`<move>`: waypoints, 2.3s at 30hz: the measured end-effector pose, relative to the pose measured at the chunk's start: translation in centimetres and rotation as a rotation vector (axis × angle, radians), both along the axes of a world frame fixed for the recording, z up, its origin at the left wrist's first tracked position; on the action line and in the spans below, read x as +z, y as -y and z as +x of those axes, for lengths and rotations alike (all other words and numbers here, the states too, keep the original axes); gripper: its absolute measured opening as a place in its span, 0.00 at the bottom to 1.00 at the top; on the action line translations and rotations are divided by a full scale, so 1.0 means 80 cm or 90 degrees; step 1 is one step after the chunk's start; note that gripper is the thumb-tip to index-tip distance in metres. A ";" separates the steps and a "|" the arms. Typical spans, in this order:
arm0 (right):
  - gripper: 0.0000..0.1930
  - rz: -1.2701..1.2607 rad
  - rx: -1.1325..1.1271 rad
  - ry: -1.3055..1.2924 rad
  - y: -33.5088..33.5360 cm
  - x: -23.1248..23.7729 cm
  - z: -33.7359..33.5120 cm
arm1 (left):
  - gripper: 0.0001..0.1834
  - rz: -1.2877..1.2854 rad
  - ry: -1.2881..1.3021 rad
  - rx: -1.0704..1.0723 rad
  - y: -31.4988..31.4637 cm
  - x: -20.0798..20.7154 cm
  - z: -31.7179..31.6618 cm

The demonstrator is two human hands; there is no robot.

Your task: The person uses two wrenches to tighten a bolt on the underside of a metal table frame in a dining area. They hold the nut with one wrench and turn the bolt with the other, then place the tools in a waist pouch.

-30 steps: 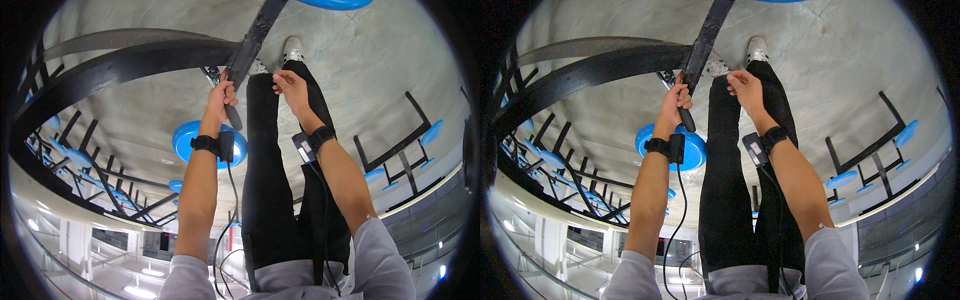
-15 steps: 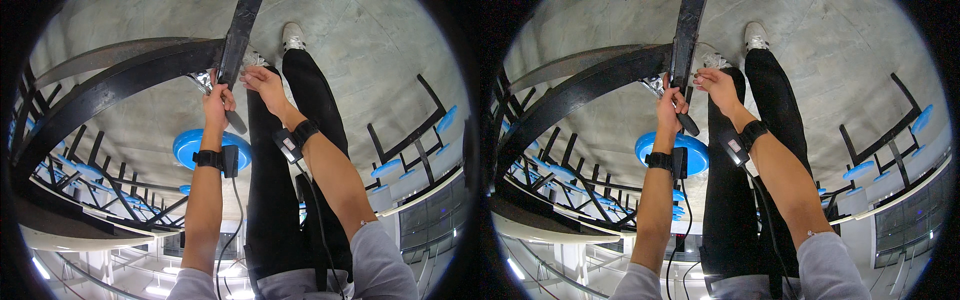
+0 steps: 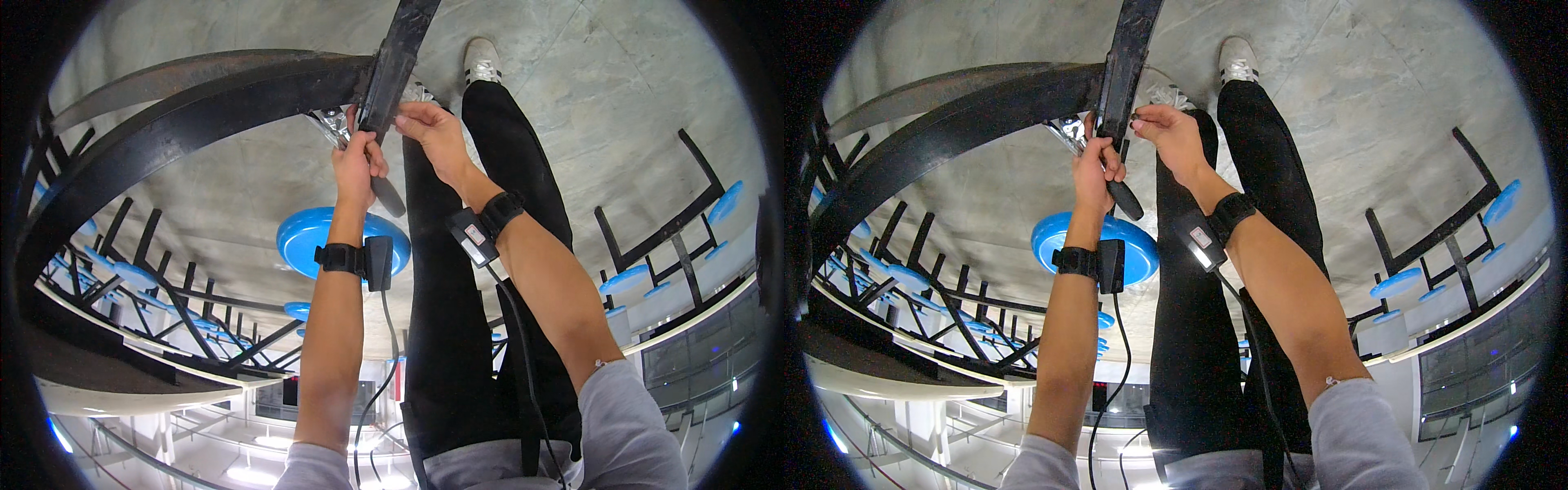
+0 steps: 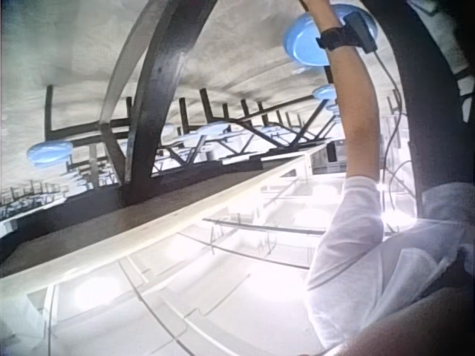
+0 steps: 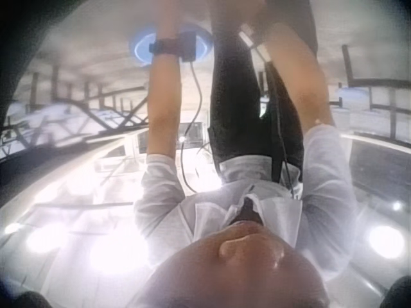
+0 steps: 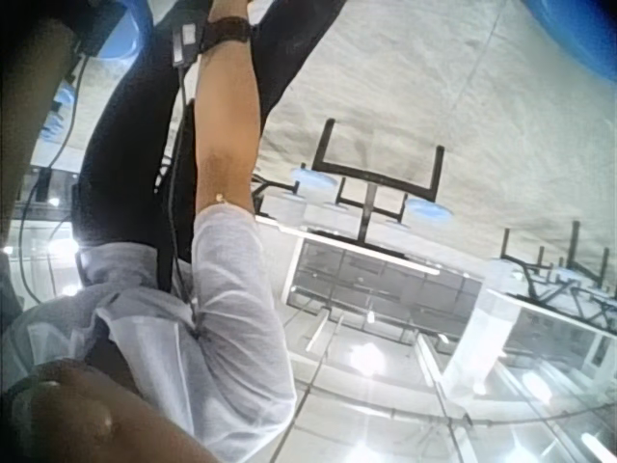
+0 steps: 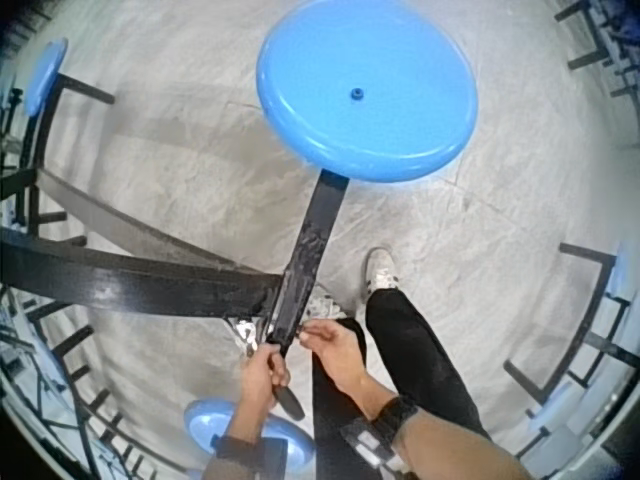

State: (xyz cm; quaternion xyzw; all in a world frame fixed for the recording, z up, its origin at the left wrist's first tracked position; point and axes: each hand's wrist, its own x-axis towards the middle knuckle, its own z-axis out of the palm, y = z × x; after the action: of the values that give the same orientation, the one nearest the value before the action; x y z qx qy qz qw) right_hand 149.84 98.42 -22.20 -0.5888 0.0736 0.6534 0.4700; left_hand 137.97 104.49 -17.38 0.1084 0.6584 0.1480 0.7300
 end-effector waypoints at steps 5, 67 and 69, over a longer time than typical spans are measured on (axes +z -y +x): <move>0.11 -0.006 -0.008 -0.012 0.000 0.004 0.001 | 0.32 -0.019 -0.025 0.004 -0.001 0.003 0.002; 0.09 -0.029 0.058 -0.022 -0.006 -0.001 0.012 | 0.33 0.010 -0.018 0.015 0.005 0.001 0.004; 0.09 -0.016 0.060 -0.023 -0.009 0.002 0.012 | 0.34 0.017 -0.017 0.019 0.005 0.003 0.002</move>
State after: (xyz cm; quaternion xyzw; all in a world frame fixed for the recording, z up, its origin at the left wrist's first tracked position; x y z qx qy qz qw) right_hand 150.78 99.11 -22.02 -0.5859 0.0624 0.6844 0.4295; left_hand 138.13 104.09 -17.15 0.1106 0.6676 0.1660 0.7173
